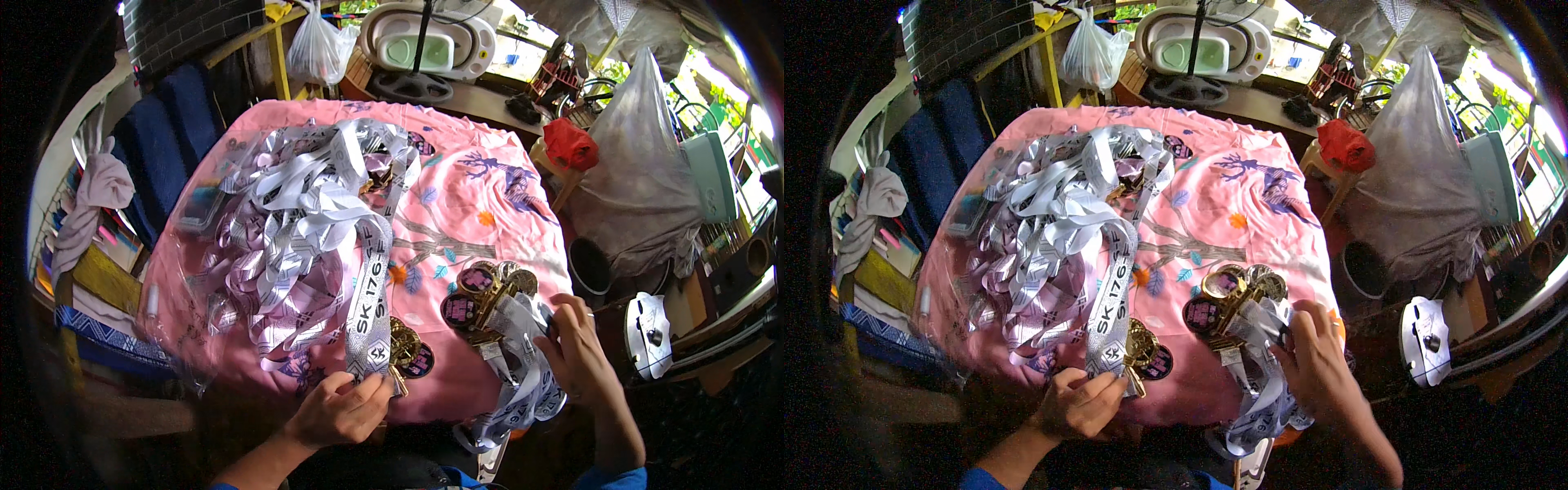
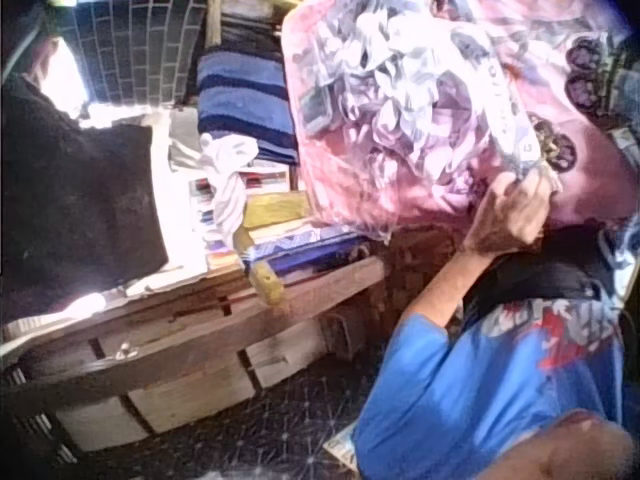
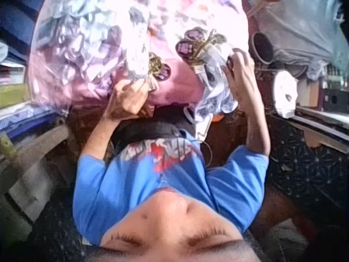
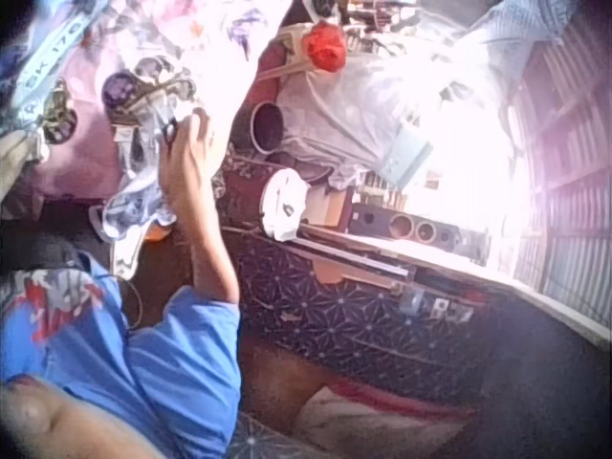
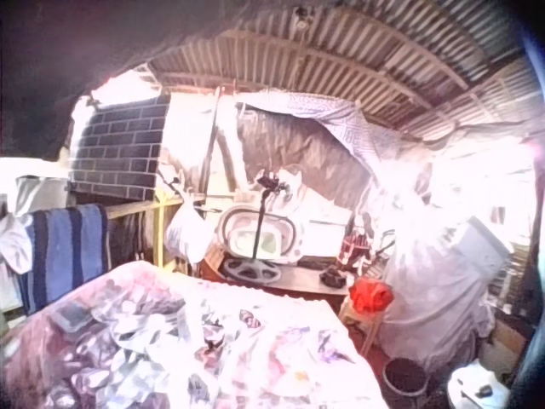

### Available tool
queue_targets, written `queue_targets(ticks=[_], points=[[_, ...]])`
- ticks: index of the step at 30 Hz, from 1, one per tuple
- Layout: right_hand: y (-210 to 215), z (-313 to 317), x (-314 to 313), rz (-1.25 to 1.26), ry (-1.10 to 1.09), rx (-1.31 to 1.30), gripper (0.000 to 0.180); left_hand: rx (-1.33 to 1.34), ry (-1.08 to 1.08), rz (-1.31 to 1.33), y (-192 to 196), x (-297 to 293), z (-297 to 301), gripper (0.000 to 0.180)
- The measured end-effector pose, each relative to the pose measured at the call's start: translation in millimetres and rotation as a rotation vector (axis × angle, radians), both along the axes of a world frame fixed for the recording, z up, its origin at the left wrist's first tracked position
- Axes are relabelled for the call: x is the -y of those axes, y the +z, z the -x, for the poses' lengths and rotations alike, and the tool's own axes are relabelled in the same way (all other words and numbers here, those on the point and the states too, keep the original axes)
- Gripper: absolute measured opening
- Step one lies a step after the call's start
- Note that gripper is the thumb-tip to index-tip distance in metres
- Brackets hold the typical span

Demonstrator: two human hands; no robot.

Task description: The person assembles medals by attaching ribbons to medal bodies using a stapler. They repeatedly pick up ribbons and medals, align them, and staple them together on a pink cloth-covered table.

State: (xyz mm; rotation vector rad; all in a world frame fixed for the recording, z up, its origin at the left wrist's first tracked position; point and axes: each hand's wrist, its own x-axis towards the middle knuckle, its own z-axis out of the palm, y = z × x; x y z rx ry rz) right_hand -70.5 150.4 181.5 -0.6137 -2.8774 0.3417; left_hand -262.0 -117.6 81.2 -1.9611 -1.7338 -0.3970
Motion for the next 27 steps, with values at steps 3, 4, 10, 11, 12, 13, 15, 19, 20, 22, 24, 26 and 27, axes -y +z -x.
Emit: queue_targets(ticks=[3, 4, 10, 11, 12, 13, 15, 19, 20, 22, 24, 26, 27], points=[[8.3, 12.2, 48.7, 0.243, -0.196, 0.100, 0.030, 0.099, 0.128, -0.002, -1.1, 4.1, -8.4, 0.014], [10.3, 19.9, 62.0, 0.558, -0.264, 0.217, 0.030, 0.154, 0.177, 0.003, -2.1, 5.8, -10.2, 0.014], [-35.8, 61.0, 75.4, 0.532, 0.280, 0.240, 0.037, 0.344, 0.296, -0.001, -11.4, 9.8, -22.5, 0.018], [-38.9, 65.0, 75.0, 0.537, 0.313, 0.236, 0.038, 0.359, 0.313, -0.010, -13.6, 11.0, -24.0, 0.019], [-39.8, 68.5, 74.8, 0.550, 0.312, 0.252, 0.038, 0.359, 0.329, -0.026, -15.5, 11.7, -25.9, 0.019], [-40.1, 72.4, 74.1, 0.563, 0.309, 0.268, 0.037, 0.359, 0.345, -0.042, -17.0, 11.7, -27.9, 0.020], [-40.7, 78.0, 73.8, 0.587, 0.330, 0.223, 0.036, 0.340, 0.360, -0.066, -21.3, 13.7, -29.5, 0.021], [-29.9, 91.4, 73.7, 0.540, 0.366, 0.345, 0.035, 0.314, 0.379, -0.111, -31.9, 14.9, -32.6, 0.022], [-28.7, 93.4, 74.0, 0.540, 0.373, 0.356, 0.036, 0.320, 0.388, -0.125, -32.9, 14.7, -33.8, 0.022], [-29.5, 96.7, 74.5, 0.530, 0.391, 0.368, 0.036, 0.360, 0.375, -0.129, -32.8, 15.1, -35.0, 0.021], [-33.3, 99.8, 73.9, 0.510, 0.416, 0.371, 0.035, 0.376, 0.373, -0.138, -33.0, 14.4, -35.7, 0.020], [-34.8, 101.3, 73.0, 0.488, 0.421, 0.372, 0.034, 0.366, 0.380, -0.156, -33.4, 13.1, -36.0, 0.018], [-35.6, 102.5, 72.6, 0.478, 0.426, 0.373, 0.034, 0.347, 0.378, -0.145, -33.6, 13.1, -35.4, 0.017]])
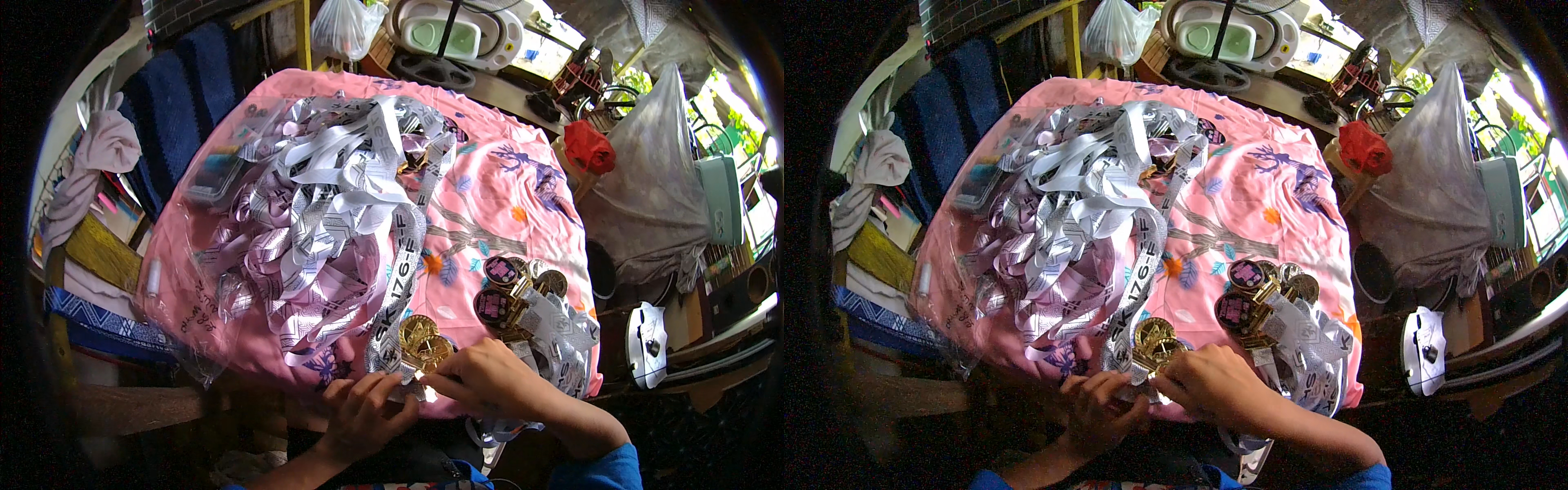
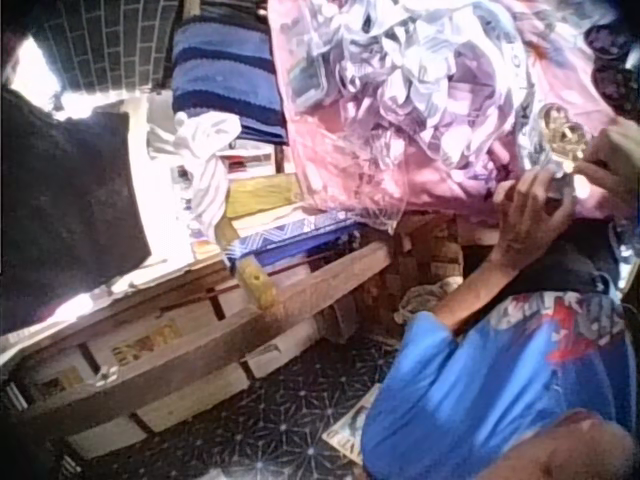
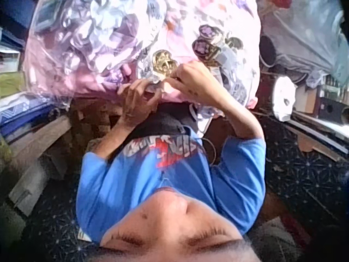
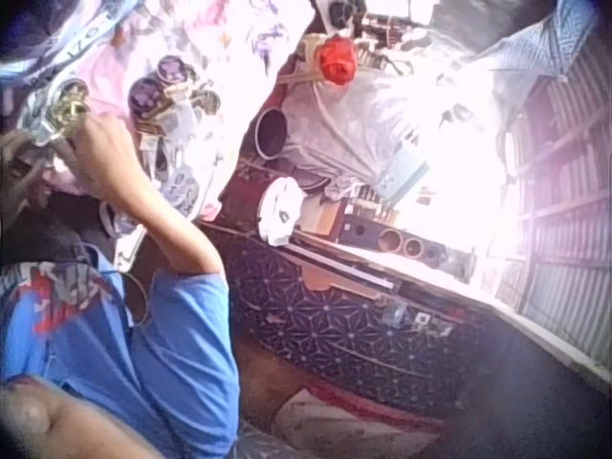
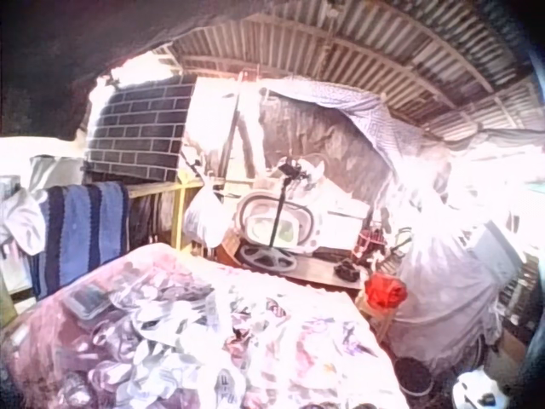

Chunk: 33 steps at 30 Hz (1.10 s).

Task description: The person assembles medals by attaching ribbons to medal bodies using a stapler. They repeatedly pick up ribbons and medals, align them, and staple them together on a pink cloth-covered table.

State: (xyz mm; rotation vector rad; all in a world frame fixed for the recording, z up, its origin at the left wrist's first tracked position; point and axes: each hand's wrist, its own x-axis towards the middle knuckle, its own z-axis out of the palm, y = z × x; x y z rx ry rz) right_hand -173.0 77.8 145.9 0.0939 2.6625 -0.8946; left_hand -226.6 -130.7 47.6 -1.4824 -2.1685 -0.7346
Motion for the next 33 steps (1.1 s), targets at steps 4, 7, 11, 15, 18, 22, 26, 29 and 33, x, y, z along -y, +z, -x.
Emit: queue_targets(ticks=[4, 7, 11, 15, 18, 22, 26, 29, 33], points=[[19.9, 4.1, -6.5, -0.081, 0.094, -0.041, 0.033, -0.090, -0.032, 0.117, 3.9, 3.7, 3.1, 0.017], [29.9, 5.6, -13.4, -0.072, 0.026, -0.051, 0.031, -0.058, -0.031, 0.139, 4.5, 8.0, 3.3, 0.022], [30.5, 12.7, -13.2, -0.085, 0.028, -0.046, 0.034, 0.015, 0.004, 0.157, 5.0, 13.8, 1.5, 0.039], [14.5, 21.5, -10.7, -0.069, 0.083, -0.080, 0.038, 0.080, 0.045, 0.180, 14.6, 9.5, -2.4, 0.051], [8.0, 28.8, -5.1, -0.066, 0.128, -0.107, 0.041, 0.169, 0.060, 0.155, 15.5, 9.1, -8.0, 0.047], [8.1, 40.3, 3.4, -0.106, 0.185, -0.154, 0.041, 0.252, 0.096, 0.195, 17.1, 11.2, -15.0, 0.047], [5.5, 46.6, 5.2, -0.166, 0.237, -0.079, 0.040, 0.303, 0.138, 0.237, 11.2, 13.1, -23.3, 0.045], [15.3, 54.8, 8.5, -0.196, 0.278, 0.028, 0.040, 0.302, 0.120, 0.173, 6.4, 13.3, -24.5, 0.045], [16.4, 62.7, 9.9, -0.201, 0.314, 0.081, 0.040, 0.311, 0.074, 0.147, 5.1, 14.9, -23.7, 0.048]])
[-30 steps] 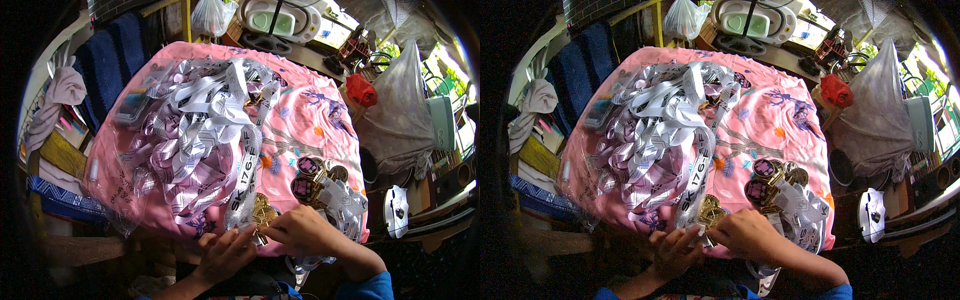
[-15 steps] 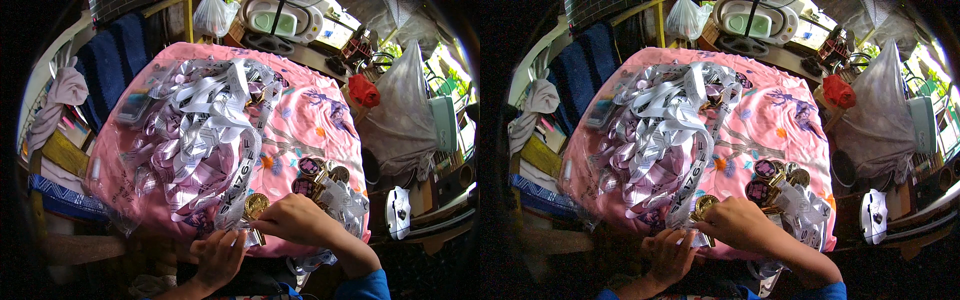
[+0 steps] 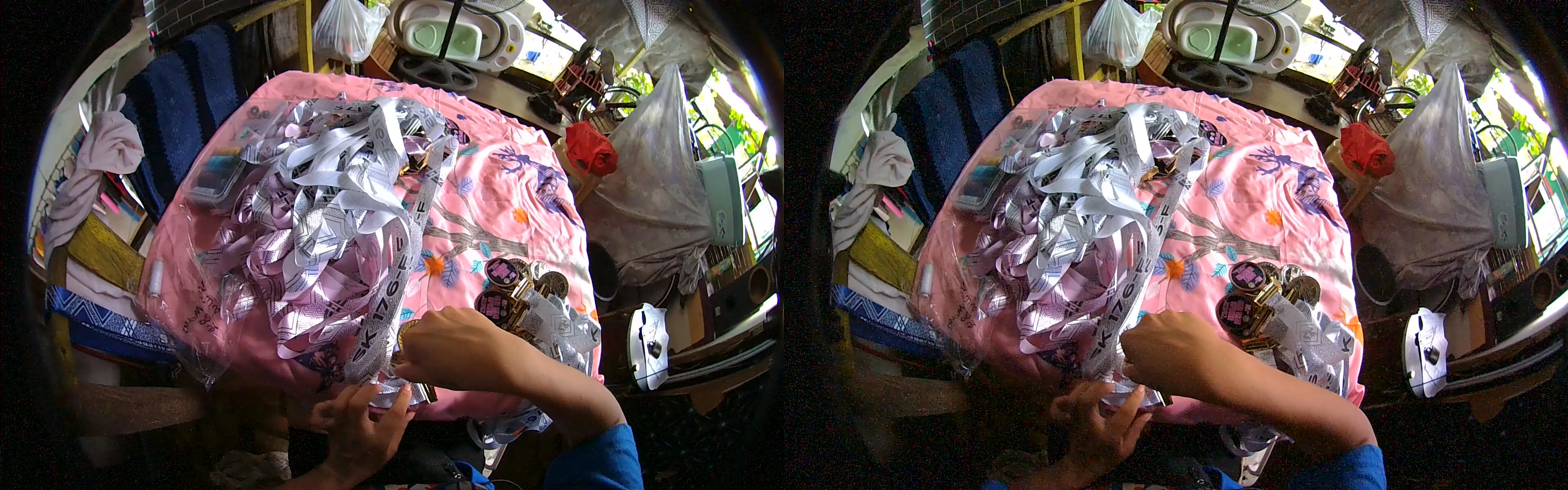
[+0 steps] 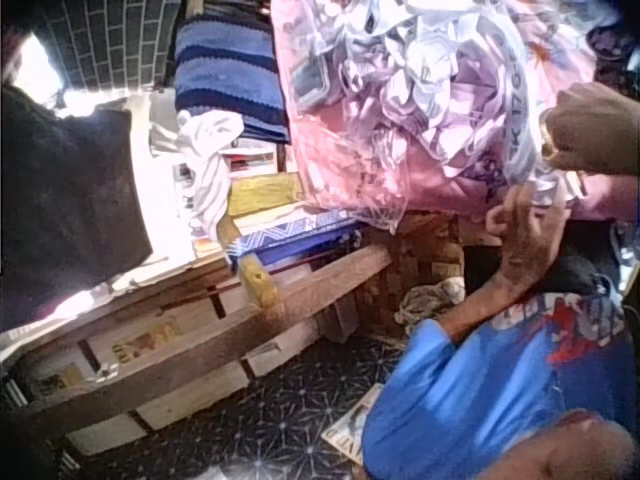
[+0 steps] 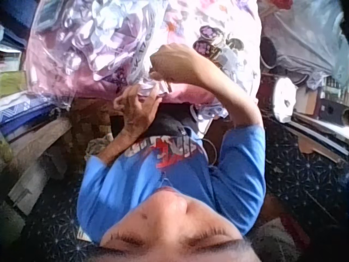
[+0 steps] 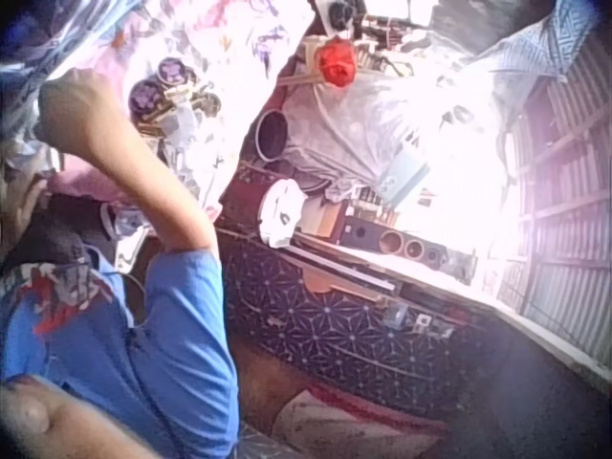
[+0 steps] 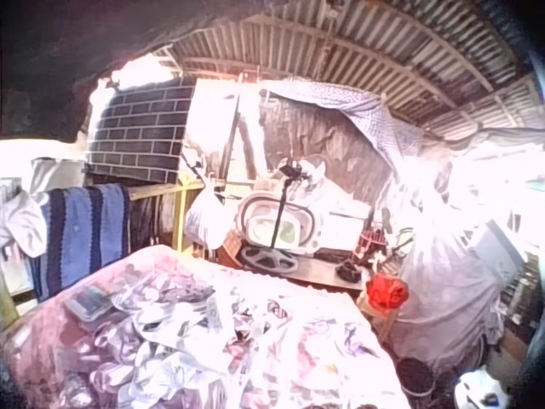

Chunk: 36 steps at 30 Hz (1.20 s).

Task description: The person assembles medals by attaching ribbons to medal bodies using a stapler. They repeatedly pick up ribbons and medals, align them, and staple them together on a pink cloth-covered table.

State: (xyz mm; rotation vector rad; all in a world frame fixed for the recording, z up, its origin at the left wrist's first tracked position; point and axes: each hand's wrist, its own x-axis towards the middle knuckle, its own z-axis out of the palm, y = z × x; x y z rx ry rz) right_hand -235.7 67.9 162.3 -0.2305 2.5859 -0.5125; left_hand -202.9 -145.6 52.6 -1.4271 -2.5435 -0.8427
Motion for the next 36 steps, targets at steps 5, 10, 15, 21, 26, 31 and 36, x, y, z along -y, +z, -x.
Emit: queue_targets(ticks=[5, 10, 15, 21, 26, 31, 36], points=[[5.6, 8.7, -6.1, -0.048, 0.082, -0.024, 0.041, 0.006, -0.019, -0.050, 1.9, -2.3, 1.7, 0.049], [20.7, 4.3, -25.7, -0.028, -0.035, 0.118, 0.045, 0.017, 0.032, 0.041, 28.1, -5.2, 17.7, 0.041], [-41.9, -46.5, -31.4, 0.573, -0.526, -0.358, 0.052, 0.057, 0.054, 0.063, 43.7, -22.6, 38.2, 0.029], [-78.2, -102.2, -13.2, 0.151, -0.359, -0.457, 0.078, 0.196, 0.111, -0.108, 41.5, -41.3, 44.5, 0.019], [-82.1, -130.8, -11.0, 0.114, -0.411, -0.557, 0.070, 0.384, 0.132, -0.256, 37.9, -62.5, 51.1, 0.026], [-47.0, -120.8, 0.8, 0.350, -0.745, -0.528, 0.037, 0.784, 0.103, -0.425, 27.0, -70.3, 56.4, 0.033], [-30.8, -95.7, -4.2, 0.535, -0.810, -0.418, 0.028, 0.955, -0.035, -0.564, 17.7, -70.5, 68.7, 0.038]])
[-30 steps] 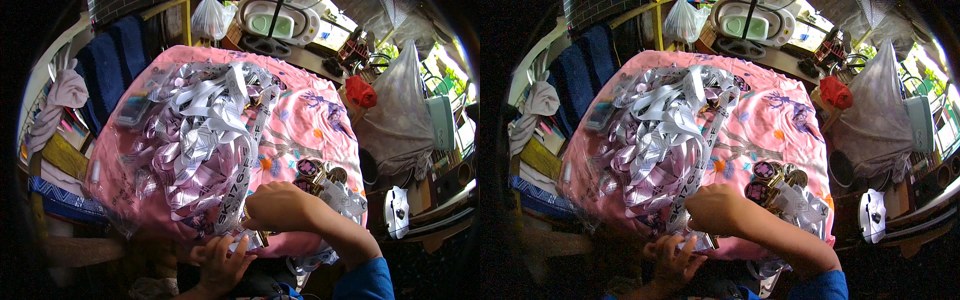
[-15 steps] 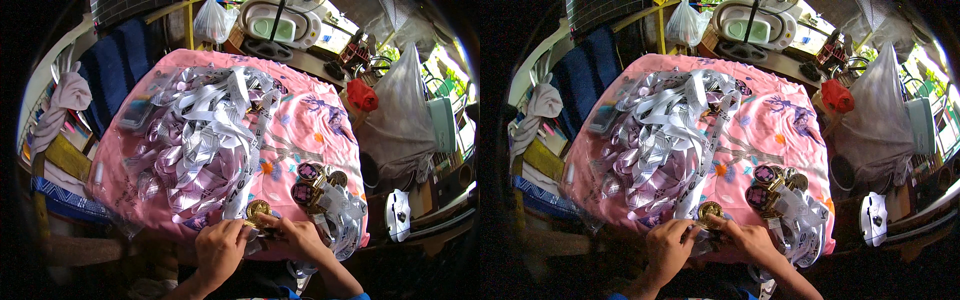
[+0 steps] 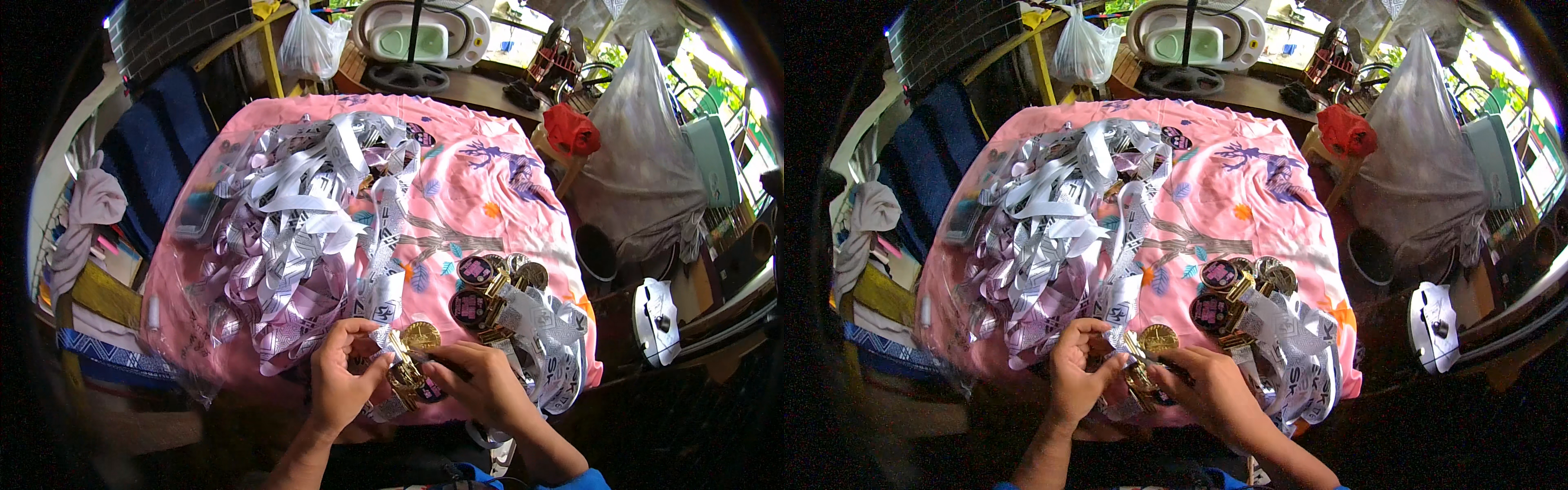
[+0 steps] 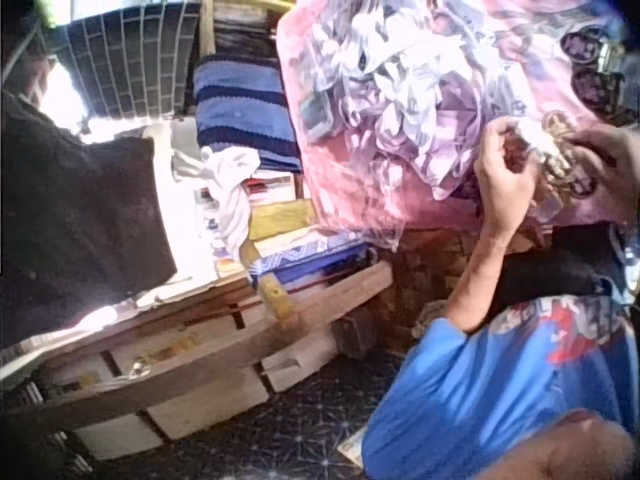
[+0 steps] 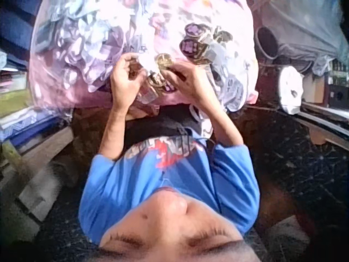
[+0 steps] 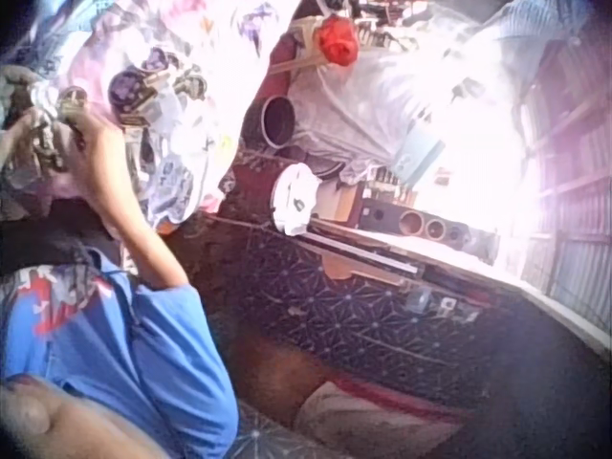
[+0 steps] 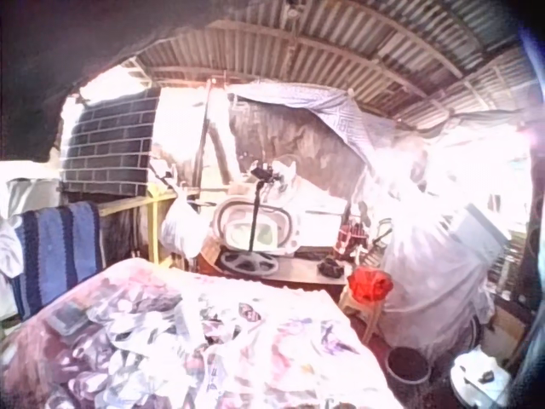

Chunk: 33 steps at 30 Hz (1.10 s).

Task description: The person assembles medals by attaching ribbons to medal bodies using a stapler. They repeatedly pick up ribbons and medals, align them, and staple them together on a pink cloth-covered table.

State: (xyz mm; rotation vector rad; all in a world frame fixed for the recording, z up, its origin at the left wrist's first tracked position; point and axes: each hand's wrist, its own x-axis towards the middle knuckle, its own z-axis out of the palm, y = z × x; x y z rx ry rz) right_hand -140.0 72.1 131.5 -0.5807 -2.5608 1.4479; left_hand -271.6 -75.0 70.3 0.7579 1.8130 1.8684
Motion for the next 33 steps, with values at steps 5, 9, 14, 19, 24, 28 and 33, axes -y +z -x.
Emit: queue_targets(ticks=[5, 9, 14, 19, 24, 28, 33], points=[[7.2, 16.0, -4.0, 0.045, 0.020, 0.102, 0.026, 0.136, -0.054, -0.024, 4.5, 0.6, 3.8, 0.042], [-8.7, 24.2, -11.0, 0.072, -0.161, -0.088, 0.032, 0.191, -0.104, -0.045, 15.8, -4.7, 8.0, 0.044], [-35.2, 39.5, -35.7, 0.614, -0.078, -0.176, 0.031, 0.198, -0.190, -0.090, 25.6, -13.9, 17.3, 0.046], [-23.7, 40.8, -35.0, 0.385, -0.052, -0.252, 0.030, 0.141, -0.355, -0.166, 17.6, -10.5, 32.6, 0.037], [-4.1, 42.7, -30.1, -0.144, -0.154, -0.218, 0.031, 0.140, -0.474, -0.053, 30.5, -10.8, 35.6, 0.026], [3.9, 40.6, -30.3, -0.335, -0.169, -0.251, 0.034, 0.166, -0.516, 0.002, 42.6, -16.2, 36.8, 0.030], [11.3, 9.7, -11.1, -0.054, -0.269, -0.067, 0.026, 0.134, -0.503, 0.001, 39.6, -16.0, 36.4, 0.037]])
